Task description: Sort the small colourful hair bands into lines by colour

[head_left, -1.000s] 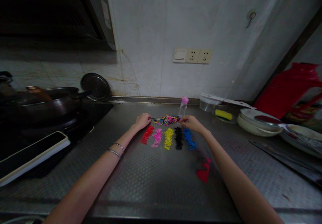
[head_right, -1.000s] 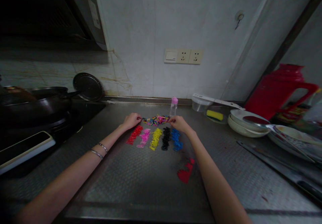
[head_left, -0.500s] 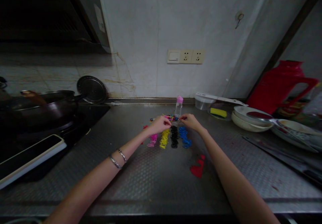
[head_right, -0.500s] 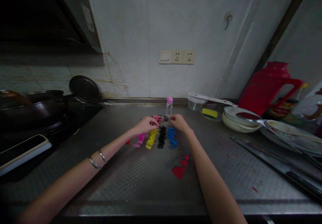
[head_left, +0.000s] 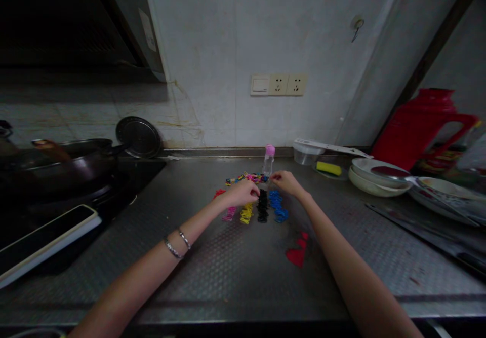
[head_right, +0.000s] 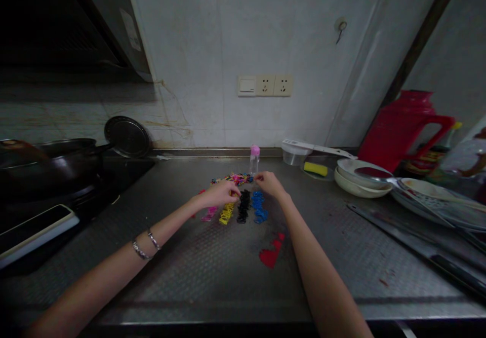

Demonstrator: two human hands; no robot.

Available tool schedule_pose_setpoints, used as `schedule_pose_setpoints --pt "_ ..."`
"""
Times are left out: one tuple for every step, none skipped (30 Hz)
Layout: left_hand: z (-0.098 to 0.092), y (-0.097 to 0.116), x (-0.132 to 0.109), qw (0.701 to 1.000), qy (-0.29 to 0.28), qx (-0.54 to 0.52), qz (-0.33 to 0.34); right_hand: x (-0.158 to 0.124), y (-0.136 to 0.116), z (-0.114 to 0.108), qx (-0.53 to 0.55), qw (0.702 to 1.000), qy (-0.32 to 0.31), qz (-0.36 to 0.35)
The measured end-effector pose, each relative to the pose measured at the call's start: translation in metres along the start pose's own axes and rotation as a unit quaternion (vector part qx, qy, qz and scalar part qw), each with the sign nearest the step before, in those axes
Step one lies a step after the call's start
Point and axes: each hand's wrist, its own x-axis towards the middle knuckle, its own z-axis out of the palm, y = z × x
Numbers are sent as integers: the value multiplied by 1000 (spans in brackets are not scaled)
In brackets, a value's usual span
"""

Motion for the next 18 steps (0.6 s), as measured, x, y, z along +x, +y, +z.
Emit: schedule_pose_setpoints --pt "-5 -4 0 1000 12 -13 -5 -1 0 0 -6 1000 3 12" --pt "-11 -10 0 999 27 -26 -15 -1 1 0 -15 1000 7 26" --pt "-16 -17 -1 998 43 -40 -27 -2 1 -1 -25 999 12 39" --pt "-20 -27 -2 996 59 -53 -43 -3 1 -1 -36 998 16 51" --pt "-24 -38 -4 993 74 -64 -73 -4 1 -1 -47 997 19 62" --pt "-26 -50 -6 988 88 -72 -102 -4 1 0 -57 996 19 71" --pt "-28 -63 -9 983 104 -77 -131 -5 0 0 -65 995 18 79" --pt "-28 -77 -12 978 119 -83 -151 -6 0 0 -72 994 16 85" --pt "-27 -90 -15 971 135 -91 -173 -7 -1 1 -78 993 12 87" --pt "-26 -102 -18 966 145 -103 -186 -7 -2 1 -84 993 8 86" --pt "-25 -113 -21 960 159 -118 -197 -7 -2 2 -90 993 4 81" --pt "-23 -122 -23 954 169 -133 -208 -7 -3 2 -95 993 0 75" --pt "-21 -130 -25 947 183 -149 -218 -7 -3 2 -100 993 -2 70" --pt "-20 -135 -27 940 194 -165 -228 -6 -4 3 -105 992 -5 66" --pt "-19 -139 -28 933 201 -179 -238 -5 -5 3 -109 992 -8 63" --pt "-18 -141 -30 927 207 -191 -247 -4 -6 4 -114 991 -13 62" --pt "-17 -142 -31 923 209 -200 -255 -3 -7 4 -118 991 -21 62" --pt "-16 -142 -31 919 209 -206 -262 -1 -9 5 -125 990 -30 62"
